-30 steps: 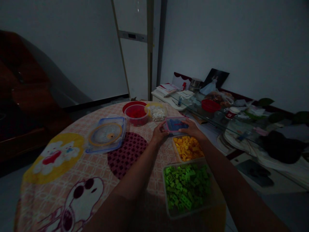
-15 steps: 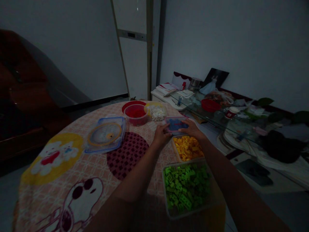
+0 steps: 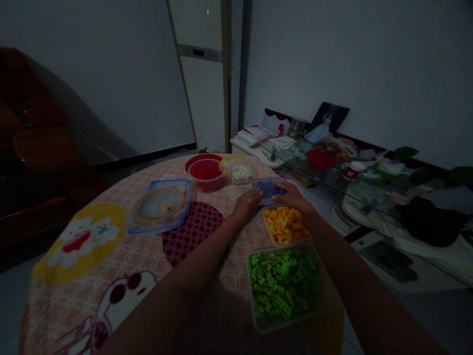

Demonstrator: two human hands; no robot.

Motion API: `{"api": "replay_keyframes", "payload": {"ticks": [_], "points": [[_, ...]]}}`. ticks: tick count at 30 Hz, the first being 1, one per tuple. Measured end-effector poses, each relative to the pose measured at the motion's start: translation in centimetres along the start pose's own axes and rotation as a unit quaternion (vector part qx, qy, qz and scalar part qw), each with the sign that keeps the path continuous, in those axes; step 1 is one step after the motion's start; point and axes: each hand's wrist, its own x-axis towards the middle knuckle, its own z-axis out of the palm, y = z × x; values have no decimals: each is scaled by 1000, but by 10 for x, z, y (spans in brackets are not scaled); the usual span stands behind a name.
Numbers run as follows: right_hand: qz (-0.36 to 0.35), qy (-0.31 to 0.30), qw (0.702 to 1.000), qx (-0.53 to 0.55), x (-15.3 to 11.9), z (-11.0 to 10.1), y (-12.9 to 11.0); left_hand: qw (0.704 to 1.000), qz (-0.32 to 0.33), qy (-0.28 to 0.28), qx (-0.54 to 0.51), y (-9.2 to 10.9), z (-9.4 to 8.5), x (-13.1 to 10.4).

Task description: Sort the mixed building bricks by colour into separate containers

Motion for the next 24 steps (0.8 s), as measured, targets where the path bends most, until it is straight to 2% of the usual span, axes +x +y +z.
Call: {"api": "replay_keyframes", "payload": {"ticks": [3,6,11,17,21,24], "points": [[9,-34,999,-37,-3,-3,-2,1000,20,10,14,2,-1,-2],[-29,-62,994,-83,-9,-7,-5,998,41,24,33,3,-1,-4],[-39,-79,989,-122,-21,-6,-10,995,71,45,59,0,2,-5],[-47,-36,997,-42,-15,-11,-2,994,88,51,50,0,4,-7],[36,21,999,5,1,-11,12,993,83,61,50,1,4,-8],[63,11,998,15,13,-10,14,995,74,51,47,2,4,-8]]}}
